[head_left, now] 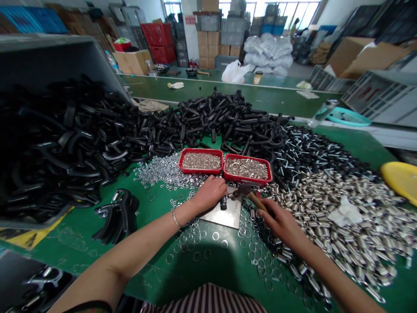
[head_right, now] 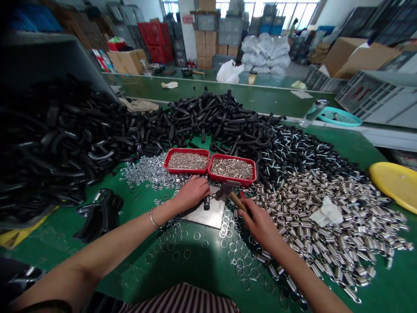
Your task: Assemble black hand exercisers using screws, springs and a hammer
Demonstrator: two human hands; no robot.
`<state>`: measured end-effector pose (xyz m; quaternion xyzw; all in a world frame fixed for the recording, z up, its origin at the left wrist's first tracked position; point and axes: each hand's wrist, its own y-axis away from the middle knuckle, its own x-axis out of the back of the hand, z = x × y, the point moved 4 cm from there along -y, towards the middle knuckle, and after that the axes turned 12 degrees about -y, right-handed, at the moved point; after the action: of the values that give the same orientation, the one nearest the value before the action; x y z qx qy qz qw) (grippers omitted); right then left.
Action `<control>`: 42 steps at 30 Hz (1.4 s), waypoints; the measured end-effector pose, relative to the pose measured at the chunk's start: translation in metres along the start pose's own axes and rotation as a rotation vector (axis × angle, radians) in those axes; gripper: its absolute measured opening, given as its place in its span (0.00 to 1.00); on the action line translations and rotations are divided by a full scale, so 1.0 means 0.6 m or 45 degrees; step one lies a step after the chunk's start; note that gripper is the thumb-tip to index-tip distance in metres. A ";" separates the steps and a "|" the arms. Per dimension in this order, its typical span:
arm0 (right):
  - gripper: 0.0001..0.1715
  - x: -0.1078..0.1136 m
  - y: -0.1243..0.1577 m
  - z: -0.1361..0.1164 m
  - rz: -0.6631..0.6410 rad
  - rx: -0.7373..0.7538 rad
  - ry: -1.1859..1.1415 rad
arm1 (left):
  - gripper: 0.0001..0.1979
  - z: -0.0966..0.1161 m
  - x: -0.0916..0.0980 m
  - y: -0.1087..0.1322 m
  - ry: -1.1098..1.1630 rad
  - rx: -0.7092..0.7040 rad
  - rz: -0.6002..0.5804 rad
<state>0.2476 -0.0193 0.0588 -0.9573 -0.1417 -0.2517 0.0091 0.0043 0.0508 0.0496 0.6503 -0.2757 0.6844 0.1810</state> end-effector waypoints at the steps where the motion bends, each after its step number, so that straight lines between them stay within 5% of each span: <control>1: 0.24 -0.001 0.000 -0.011 0.014 0.098 0.062 | 0.16 0.002 0.004 0.004 -0.002 0.023 0.011; 4: 0.29 0.000 0.004 -0.055 0.103 0.343 0.154 | 0.46 0.004 0.005 0.027 0.100 0.200 0.050; 7: 0.33 -0.001 0.005 -0.092 0.208 0.491 0.201 | 0.57 0.009 -0.010 0.052 0.241 0.300 0.013; 14: 0.35 -0.043 -0.024 -0.070 -0.161 0.420 0.447 | 0.58 0.009 -0.028 0.059 0.443 0.348 -0.012; 19: 0.34 -0.044 -0.022 -0.073 0.000 0.486 0.310 | 0.58 0.009 -0.028 0.057 0.460 0.330 0.011; 24: 0.31 -0.048 -0.041 -0.037 -0.082 0.370 0.278 | 0.58 0.006 -0.033 0.060 0.494 0.359 0.006; 29: 0.24 -0.035 -0.036 -0.018 0.267 0.372 0.288 | 0.46 0.020 -0.015 0.087 0.641 0.523 0.104; 33: 0.21 -0.097 -0.027 -0.037 0.237 0.115 -0.320 | 0.42 0.064 0.012 0.113 0.616 0.783 0.333; 37: 0.29 -0.175 -0.044 -0.039 0.242 -0.269 -1.163 | 0.42 0.107 0.029 0.103 0.511 0.437 0.336; 39: 0.30 -0.185 -0.058 -0.030 0.315 -0.288 -1.237 | 0.37 0.086 0.038 0.090 0.509 0.292 0.306; 42: 0.30 -0.180 -0.077 -0.012 0.269 -0.222 -1.098 | 0.27 -0.026 0.065 0.063 0.426 0.367 0.392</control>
<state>0.1414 -0.0045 0.0099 -0.9811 -0.0124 0.1614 -0.1059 -0.0344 0.0266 0.0826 0.4978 -0.2373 0.8339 0.0233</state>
